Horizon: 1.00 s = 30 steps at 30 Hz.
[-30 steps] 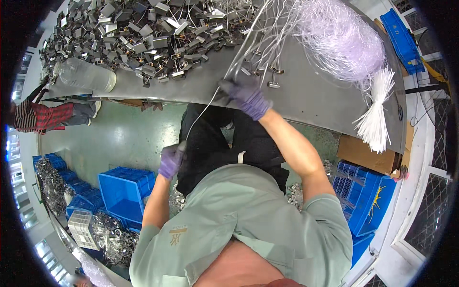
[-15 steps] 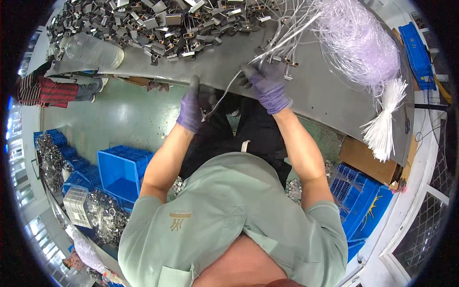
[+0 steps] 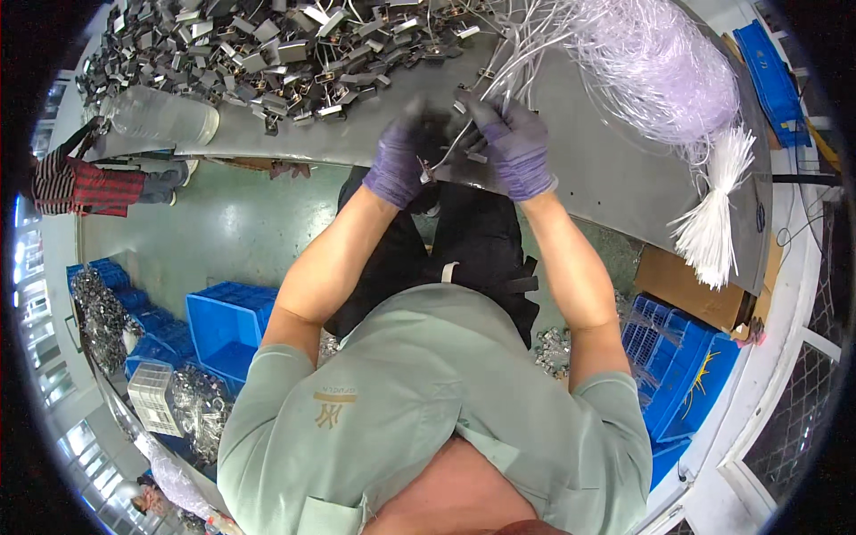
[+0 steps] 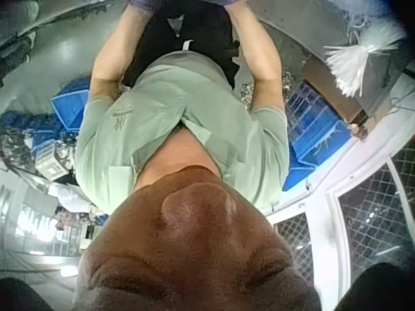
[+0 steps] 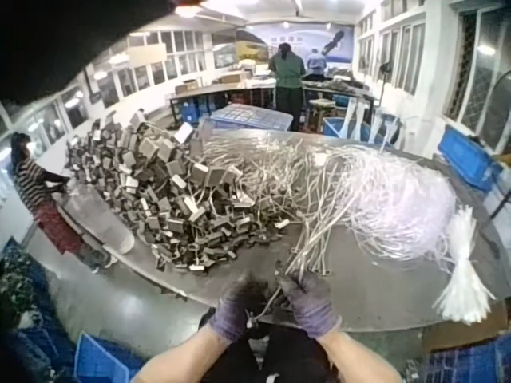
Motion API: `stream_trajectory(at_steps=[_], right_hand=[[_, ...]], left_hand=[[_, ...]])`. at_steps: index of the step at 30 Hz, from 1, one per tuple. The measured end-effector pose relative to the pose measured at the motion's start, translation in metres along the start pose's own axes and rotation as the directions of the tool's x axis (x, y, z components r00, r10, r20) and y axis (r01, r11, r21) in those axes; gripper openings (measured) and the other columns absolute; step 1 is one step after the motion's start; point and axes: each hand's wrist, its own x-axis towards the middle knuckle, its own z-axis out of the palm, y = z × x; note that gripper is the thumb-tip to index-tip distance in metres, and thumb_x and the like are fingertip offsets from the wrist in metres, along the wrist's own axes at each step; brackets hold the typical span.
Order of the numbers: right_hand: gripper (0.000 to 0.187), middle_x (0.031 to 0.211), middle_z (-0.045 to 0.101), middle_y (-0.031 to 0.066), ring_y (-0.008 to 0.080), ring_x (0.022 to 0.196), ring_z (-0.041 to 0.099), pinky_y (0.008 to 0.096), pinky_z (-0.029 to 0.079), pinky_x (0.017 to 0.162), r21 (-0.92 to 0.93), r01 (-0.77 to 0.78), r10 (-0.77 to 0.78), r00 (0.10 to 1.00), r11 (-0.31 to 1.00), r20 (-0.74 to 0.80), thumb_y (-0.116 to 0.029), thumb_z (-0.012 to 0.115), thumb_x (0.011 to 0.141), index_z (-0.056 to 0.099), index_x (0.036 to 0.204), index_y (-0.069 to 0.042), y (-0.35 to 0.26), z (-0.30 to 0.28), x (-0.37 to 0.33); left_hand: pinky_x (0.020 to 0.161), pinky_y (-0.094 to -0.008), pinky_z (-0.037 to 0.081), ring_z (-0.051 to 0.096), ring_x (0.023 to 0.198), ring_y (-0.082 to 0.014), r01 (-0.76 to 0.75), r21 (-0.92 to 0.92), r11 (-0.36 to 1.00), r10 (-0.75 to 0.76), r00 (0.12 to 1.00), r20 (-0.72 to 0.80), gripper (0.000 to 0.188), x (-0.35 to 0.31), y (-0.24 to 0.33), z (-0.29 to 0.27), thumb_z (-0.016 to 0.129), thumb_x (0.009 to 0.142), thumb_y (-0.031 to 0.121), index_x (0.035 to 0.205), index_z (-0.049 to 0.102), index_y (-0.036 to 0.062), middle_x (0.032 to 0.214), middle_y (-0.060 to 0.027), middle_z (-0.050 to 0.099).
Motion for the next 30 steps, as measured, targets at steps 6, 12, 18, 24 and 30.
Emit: stream_trajectory(at_steps=[6, 12, 18, 24, 30], right_hand=[[0.033, 0.069, 0.060, 0.0046, 0.0101, 0.057, 0.055, 0.0254, 0.044, 0.052, 0.166, -0.174, 0.208, 0.955, 0.971, -0.212, -0.033, 0.061, 0.087, 0.063, 0.096, -0.002, 0.001, -0.051, 0.025], [0.028, 0.067, 0.045, 0.0005, 0.0112, 0.052, 0.038, 0.0241, 0.027, 0.047, 0.548, 0.301, 0.101, 0.805, 0.780, -0.585, -0.031, 0.060, 0.087, 0.056, 0.087, -0.003, -0.011, -0.132, 0.036], [0.026, 0.069, 0.056, 0.0049, 0.0149, 0.059, 0.051, 0.0270, 0.040, 0.053, 0.026, 0.146, -0.132, 0.945, 0.989, -0.298, -0.026, 0.057, 0.089, 0.058, 0.094, -0.001, 0.008, -0.146, -0.015], [0.031, 0.104, 0.062, 0.0180, 0.0308, 0.100, 0.059, 0.0399, 0.044, 0.089, -0.392, 0.170, 0.116, 0.785, 0.904, 0.608, -0.029, 0.055, 0.087, 0.060, 0.106, -0.005, 0.029, -0.039, -0.055], [0.036, 0.096, 0.066, 0.0109, 0.0235, 0.091, 0.061, 0.0338, 0.046, 0.082, -0.209, -0.090, 0.128, 0.976, 0.974, 0.177, -0.035, 0.058, 0.086, 0.065, 0.103, -0.005, 0.076, -0.047, -0.003]], left_hand=[[0.047, -0.0240, 0.044, 0.052, 0.051, -0.0111, -0.129, 0.713, 0.689, 0.001, 0.984, 0.176, 0.032, 0.017, 0.019, 0.033, 0.065, 0.080, 0.016, 0.106, 0.057, -0.0001, 0.071, -0.0048, 0.059], [0.075, -0.0272, 0.049, 0.059, 0.088, -0.0173, -0.332, 0.914, 0.232, 0.323, 0.913, 0.250, 0.040, 0.087, 0.002, 0.043, 0.065, 0.081, 0.014, 0.116, 0.053, -0.0003, 0.102, -0.0123, 0.063], [0.074, -0.0257, 0.049, 0.059, 0.087, -0.0160, -0.335, 0.732, 0.593, 0.336, 0.929, 0.152, 0.043, 0.180, -0.002, 0.046, 0.061, 0.079, 0.006, 0.120, 0.051, 0.0005, 0.105, -0.0097, 0.063], [0.071, -0.0295, 0.051, 0.060, 0.084, -0.0172, -0.200, 0.383, 0.902, 0.152, 0.977, 0.153, 0.036, 0.194, 0.006, 0.072, 0.065, 0.079, 0.012, 0.113, 0.057, 0.0017, 0.100, -0.0091, 0.063], [0.068, -0.0274, 0.049, 0.059, 0.077, -0.0155, -0.225, 0.676, 0.702, 0.237, 0.969, 0.077, 0.035, 0.156, 0.025, 0.086, 0.065, 0.081, 0.023, 0.105, 0.060, -0.0036, 0.090, -0.0109, 0.064]])
